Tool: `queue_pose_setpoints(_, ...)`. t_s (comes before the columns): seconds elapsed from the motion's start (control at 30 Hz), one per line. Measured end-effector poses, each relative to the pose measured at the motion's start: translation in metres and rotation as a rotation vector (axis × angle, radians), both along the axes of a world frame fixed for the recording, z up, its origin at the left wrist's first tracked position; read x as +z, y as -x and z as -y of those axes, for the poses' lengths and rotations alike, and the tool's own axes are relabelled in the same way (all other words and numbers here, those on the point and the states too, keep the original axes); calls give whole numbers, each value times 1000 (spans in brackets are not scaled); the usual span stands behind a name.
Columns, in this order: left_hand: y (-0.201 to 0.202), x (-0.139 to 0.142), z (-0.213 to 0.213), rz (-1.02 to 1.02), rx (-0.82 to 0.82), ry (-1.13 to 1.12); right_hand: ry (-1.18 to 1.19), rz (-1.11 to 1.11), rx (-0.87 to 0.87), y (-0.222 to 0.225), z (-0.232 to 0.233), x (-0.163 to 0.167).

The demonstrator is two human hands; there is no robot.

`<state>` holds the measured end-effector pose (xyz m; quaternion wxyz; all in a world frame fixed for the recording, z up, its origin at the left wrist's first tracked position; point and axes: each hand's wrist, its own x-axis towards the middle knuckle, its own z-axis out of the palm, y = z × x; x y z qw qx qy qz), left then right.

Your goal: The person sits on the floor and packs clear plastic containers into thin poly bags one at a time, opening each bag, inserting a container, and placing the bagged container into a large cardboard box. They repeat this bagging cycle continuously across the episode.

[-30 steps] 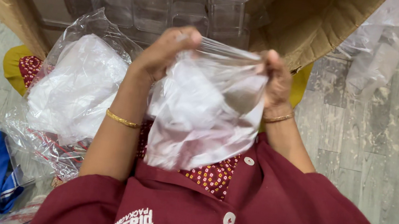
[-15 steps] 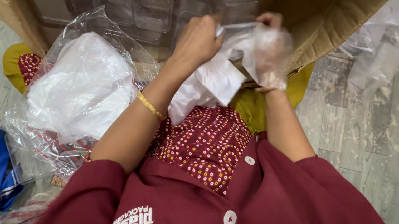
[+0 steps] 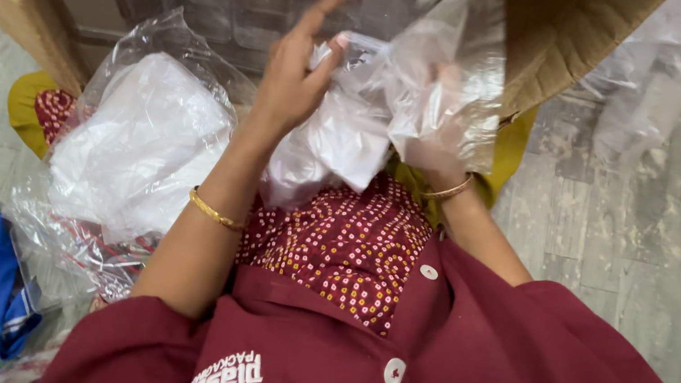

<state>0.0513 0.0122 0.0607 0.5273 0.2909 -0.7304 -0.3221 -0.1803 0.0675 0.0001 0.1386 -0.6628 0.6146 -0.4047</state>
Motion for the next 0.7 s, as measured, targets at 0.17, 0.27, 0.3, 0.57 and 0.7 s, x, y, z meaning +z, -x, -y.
queue_pose_setpoints(0.17, 0, -27, -1, -51, -52, -486, -65, -60, 2, 6, 15, -30)
queue_pose_setpoints(0.27, -2, -36, 3, -65, -3, -574, -59, 28, 85, 12, 28, -28)
queue_pose_setpoints(0.3, -3, -38, 4, -68, 1, -526, -96, 136, 133, 15, 30, -25)
queue_pose_setpoints(0.57, 17, -65, 12, -526, -236, -878, -166, 754, 573, 27, 42, 6)
queue_pose_setpoints(0.7, 19, -89, 12, -487, -198, -1099, -503, 832, -31, 21, 36, -2)
